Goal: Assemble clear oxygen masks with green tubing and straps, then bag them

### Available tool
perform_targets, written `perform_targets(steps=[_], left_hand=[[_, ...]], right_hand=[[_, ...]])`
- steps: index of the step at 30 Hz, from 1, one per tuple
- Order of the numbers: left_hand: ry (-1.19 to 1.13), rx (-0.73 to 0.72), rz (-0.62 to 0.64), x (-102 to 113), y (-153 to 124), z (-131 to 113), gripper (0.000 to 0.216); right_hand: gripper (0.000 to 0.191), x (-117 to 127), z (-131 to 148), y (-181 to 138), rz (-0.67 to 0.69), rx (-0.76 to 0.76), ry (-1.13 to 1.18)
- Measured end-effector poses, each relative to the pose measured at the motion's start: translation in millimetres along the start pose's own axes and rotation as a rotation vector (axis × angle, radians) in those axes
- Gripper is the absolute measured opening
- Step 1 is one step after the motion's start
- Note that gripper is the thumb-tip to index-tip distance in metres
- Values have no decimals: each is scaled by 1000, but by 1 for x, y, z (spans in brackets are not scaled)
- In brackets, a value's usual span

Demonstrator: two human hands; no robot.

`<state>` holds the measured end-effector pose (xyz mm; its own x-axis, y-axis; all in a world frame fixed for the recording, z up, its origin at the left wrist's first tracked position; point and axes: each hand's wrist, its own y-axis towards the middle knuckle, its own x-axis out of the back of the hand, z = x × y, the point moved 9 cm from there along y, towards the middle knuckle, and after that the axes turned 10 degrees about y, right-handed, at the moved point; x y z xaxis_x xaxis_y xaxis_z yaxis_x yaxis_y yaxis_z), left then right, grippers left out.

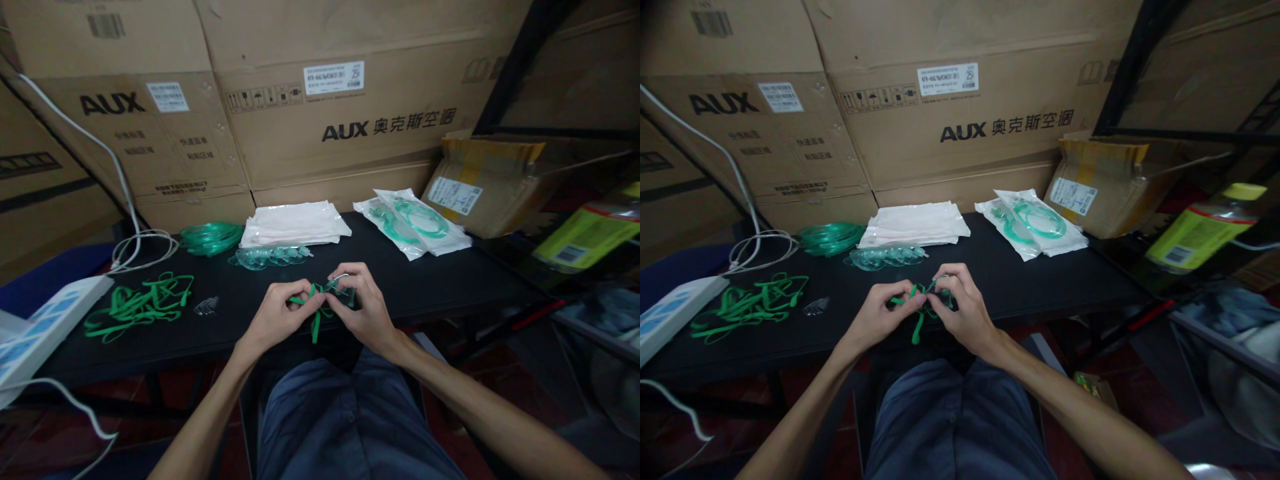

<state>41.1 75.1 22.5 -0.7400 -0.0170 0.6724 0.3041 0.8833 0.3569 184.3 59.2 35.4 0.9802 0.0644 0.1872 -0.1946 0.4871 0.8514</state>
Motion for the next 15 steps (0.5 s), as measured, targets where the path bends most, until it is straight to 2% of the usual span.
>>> perform_targets(steps=[3, 6, 10, 12, 15], left_hand=[[9, -61, 16, 0, -1, -5, 34], [12, -125, 10, 0, -5, -11, 34], [15, -44, -27, 2, -5, -6, 32], [9, 29, -125, 19, -3, 0, 33], [12, 119, -373, 72, -1, 8, 34]], right_hand=[[24, -1, -4, 1, -1, -30, -19], [24, 8, -20, 3, -71, -154, -51], [25, 14, -35, 2, -102, -263, -17], [25, 13, -39, 0, -100, -283, 18], [26, 13, -45, -4, -112, -313, 60]])
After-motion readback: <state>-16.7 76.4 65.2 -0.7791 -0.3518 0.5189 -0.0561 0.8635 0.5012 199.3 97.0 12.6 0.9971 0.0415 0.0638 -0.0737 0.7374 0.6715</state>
